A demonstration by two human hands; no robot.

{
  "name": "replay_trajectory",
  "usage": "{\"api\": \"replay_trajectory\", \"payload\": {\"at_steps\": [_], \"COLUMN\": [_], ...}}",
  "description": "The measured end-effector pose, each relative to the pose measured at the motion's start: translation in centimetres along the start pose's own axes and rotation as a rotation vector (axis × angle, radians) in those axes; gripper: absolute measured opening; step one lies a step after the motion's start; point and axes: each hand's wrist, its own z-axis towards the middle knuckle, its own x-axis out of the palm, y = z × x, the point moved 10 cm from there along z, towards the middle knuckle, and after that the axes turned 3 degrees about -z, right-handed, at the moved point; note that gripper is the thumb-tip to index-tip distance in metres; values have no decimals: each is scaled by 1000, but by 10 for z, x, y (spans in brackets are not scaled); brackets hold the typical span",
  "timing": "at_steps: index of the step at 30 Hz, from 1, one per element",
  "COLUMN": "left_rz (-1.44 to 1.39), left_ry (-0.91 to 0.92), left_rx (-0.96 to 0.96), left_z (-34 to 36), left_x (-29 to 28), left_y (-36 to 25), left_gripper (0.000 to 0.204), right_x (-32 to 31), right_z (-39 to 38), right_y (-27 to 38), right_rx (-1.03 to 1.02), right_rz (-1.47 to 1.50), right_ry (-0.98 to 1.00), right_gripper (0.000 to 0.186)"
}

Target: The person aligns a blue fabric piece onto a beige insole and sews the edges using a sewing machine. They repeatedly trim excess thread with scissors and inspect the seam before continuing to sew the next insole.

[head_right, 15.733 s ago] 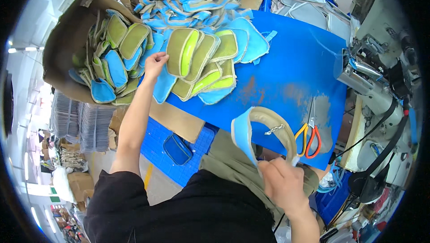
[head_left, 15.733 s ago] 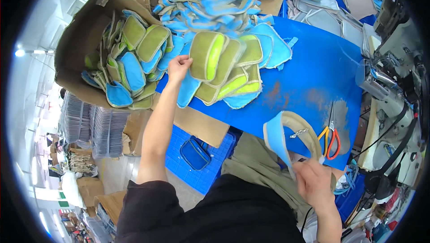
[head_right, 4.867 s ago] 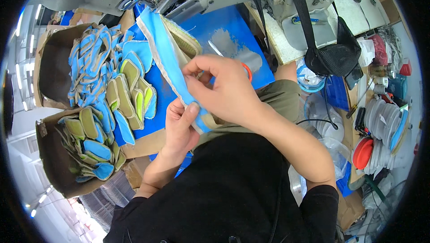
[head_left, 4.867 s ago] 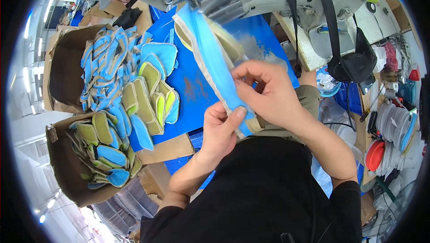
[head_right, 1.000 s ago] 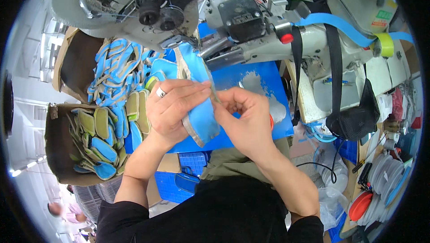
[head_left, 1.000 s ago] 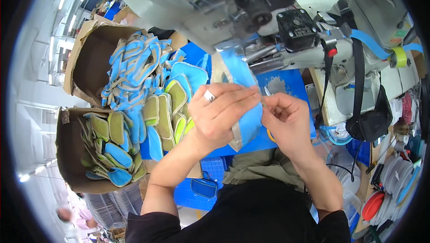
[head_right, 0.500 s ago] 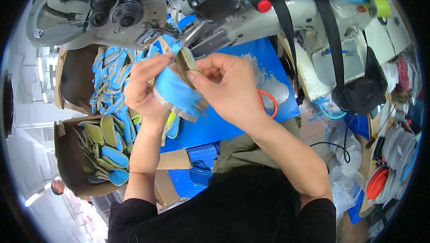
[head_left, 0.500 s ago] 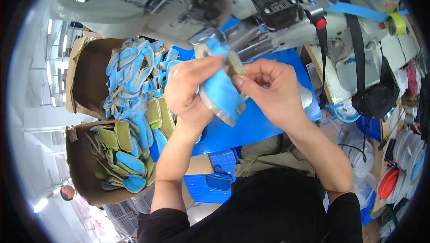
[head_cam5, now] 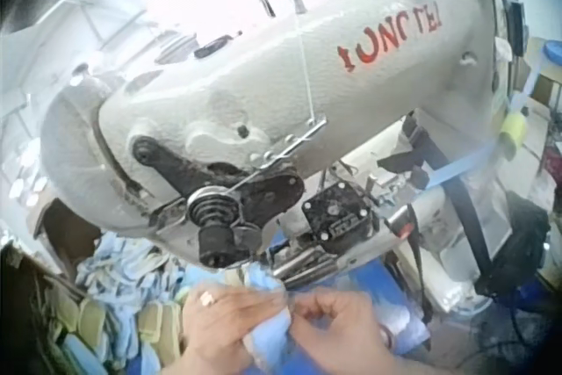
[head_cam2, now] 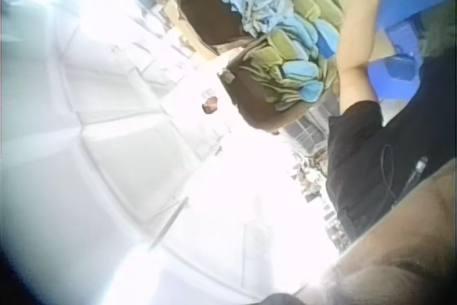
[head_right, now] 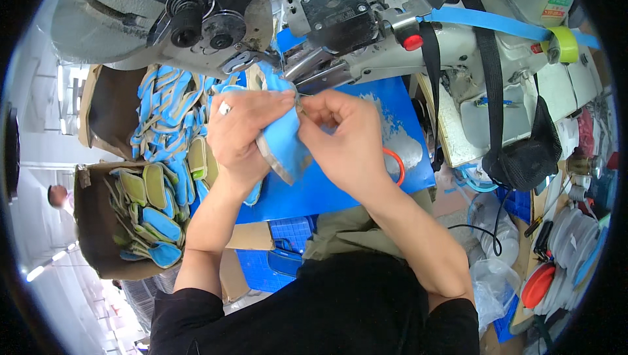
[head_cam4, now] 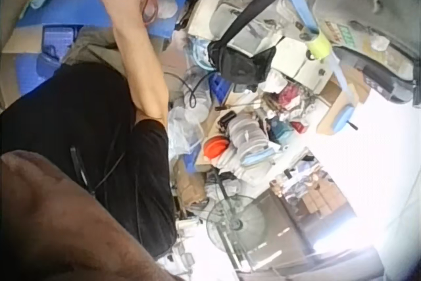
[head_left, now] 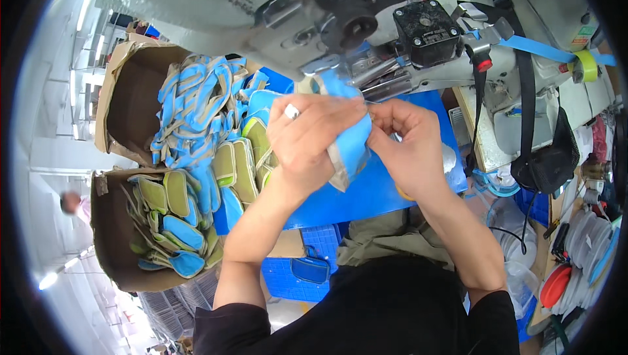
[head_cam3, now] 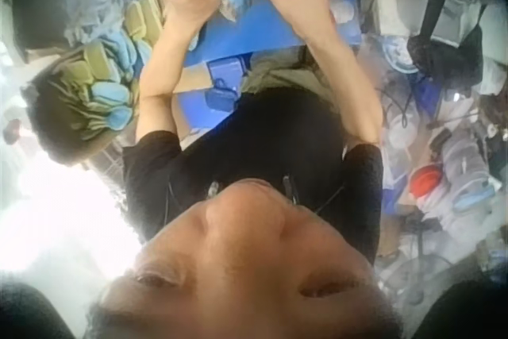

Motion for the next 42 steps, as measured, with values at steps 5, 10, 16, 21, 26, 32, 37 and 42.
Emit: {"api": "replay_trajectory", "payload": {"at_steps": [5, 10, 16, 21, 26, 32, 37, 42], "left_rz": [25, 80, -63, -326, -237, -130, -69, 4], "left_ry": [-11, 37, -29, -86, -65, -20, 2, 69], "left_rx": [15, 51, -28, -413, -169, 52, 107, 115], "left_z": [3, 2, -10, -19, -18, -7, -4, 3], "left_x": [0, 1, -6, -12, -11, -2, 0, 0], "left_y": [8, 0, 11, 42, 28, -2, -8, -10], "left_gripper": [23, 20, 22, 21, 23, 23, 22, 20], "right_x": [1, 1, 25, -2, -5, -1, -4, -3], "right_z": [7, -17, -50, -26, -16, -6, -7, -4], "right_y": [-2, -9, 32, 1, 23, 0, 5, 4], "right_rx": [20, 37, 48, -69, -379, -232, -305, -230], "right_rz": [44, 175, 277, 200, -220, -115, -222, -208], "right_ry": [-40, -37, 171, -122, -267, -213, -238, -253], "right_gripper": [15, 14, 23, 18, 18, 15, 11, 10]}}
